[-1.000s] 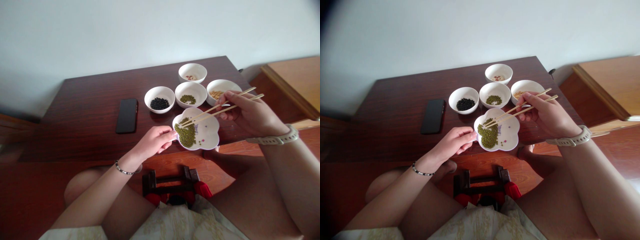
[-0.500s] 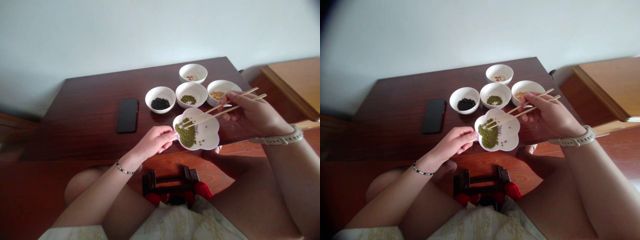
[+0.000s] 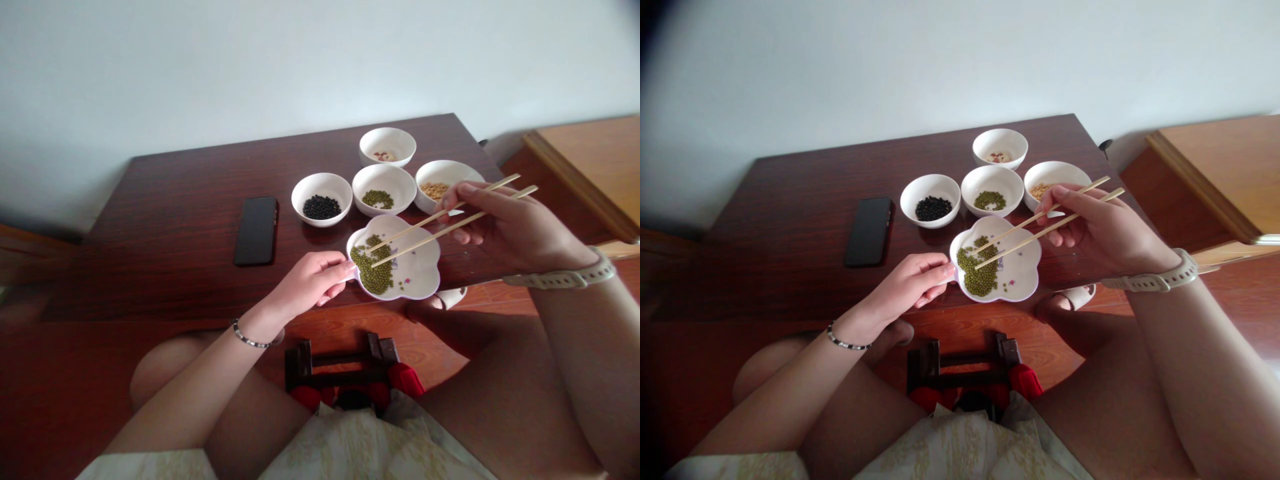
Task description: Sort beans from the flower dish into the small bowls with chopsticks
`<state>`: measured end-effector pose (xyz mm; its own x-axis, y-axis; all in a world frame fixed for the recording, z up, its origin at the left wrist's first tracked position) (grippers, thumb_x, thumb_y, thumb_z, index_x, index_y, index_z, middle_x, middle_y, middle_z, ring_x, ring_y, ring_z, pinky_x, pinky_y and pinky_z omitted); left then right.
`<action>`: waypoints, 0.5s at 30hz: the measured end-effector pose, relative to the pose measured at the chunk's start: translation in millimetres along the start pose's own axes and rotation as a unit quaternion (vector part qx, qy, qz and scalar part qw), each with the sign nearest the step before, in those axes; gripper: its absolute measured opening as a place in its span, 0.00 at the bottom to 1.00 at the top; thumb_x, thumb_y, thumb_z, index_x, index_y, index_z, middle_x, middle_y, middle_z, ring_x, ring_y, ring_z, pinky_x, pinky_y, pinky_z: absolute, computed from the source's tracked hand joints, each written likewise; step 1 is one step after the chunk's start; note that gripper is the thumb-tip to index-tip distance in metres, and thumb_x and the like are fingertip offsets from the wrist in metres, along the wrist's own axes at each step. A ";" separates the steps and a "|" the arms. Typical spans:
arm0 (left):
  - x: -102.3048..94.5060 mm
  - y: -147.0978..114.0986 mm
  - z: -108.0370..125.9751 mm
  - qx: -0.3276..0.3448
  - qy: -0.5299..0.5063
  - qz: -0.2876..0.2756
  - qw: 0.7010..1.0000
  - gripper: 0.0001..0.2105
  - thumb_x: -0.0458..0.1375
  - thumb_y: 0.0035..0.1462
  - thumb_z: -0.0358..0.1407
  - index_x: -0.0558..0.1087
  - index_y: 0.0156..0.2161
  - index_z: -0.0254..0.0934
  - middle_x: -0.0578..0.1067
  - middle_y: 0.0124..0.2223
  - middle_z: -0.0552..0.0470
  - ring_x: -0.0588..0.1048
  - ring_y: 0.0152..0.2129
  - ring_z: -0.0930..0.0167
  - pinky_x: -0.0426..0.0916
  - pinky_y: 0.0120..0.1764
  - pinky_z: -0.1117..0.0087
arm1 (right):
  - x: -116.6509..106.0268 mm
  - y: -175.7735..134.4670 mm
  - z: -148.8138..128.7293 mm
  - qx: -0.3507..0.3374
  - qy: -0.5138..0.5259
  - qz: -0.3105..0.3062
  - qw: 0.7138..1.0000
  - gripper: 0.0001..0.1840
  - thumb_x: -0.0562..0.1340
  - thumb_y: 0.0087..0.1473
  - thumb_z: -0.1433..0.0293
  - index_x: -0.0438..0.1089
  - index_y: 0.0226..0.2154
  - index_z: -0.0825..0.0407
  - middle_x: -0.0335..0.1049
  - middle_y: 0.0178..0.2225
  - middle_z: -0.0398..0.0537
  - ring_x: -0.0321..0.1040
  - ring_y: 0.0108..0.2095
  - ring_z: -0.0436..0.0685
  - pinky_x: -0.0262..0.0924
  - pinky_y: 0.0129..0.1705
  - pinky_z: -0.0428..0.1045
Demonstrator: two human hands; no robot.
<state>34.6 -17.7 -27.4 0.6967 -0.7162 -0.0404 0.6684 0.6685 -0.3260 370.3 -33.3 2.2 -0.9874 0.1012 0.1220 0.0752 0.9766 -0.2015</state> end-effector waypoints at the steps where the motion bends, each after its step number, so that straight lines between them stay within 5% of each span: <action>1: 0.0 -0.2 0.4 -0.002 -0.001 0.000 1.000 0.22 0.70 0.78 0.51 0.71 0.38 0.40 0.70 0.28 0.60 0.63 0.22 0.77 0.52 0.28 0.73 | 0.6 -0.2 1.3 0.022 0.003 -0.017 1.000 0.21 0.85 0.65 0.50 0.87 0.34 0.49 0.79 0.31 0.48 0.67 0.25 0.49 0.71 0.25 0.42; 5: 0.1 -0.1 0.4 0.000 -0.015 -0.004 1.000 0.21 0.69 0.80 0.49 0.71 0.38 0.39 0.70 0.29 0.61 0.63 0.22 0.78 0.52 0.28 0.73 | 3.5 1.4 8.4 0.086 0.013 -0.055 0.995 0.23 0.86 0.65 0.49 0.88 0.36 0.50 0.74 0.28 0.45 0.66 0.26 0.50 0.72 0.27 0.43; 15: 1.5 -0.5 0.3 -0.002 -0.018 -0.001 1.000 0.20 0.69 0.80 0.48 0.71 0.38 0.39 0.70 0.29 0.61 0.63 0.22 0.78 0.52 0.29 0.72 | 3.8 12.6 17.2 0.038 0.031 -0.014 0.999 0.20 0.81 0.73 0.55 0.86 0.34 0.51 0.82 0.33 0.49 0.71 0.28 0.49 0.73 0.29 0.40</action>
<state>35.5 -19.0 -27.0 0.7047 -0.7094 -0.0059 0.6684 0.6667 -0.3298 365.1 -23.9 -16.6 -0.9784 0.0871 0.1877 0.0337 0.9621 -0.2705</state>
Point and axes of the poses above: each hand's wrist, its own y-axis towards the middle knuckle, its own x-axis out of the palm, z = x × y, the point moved 3 cm from there along y, towards the middle knuckle
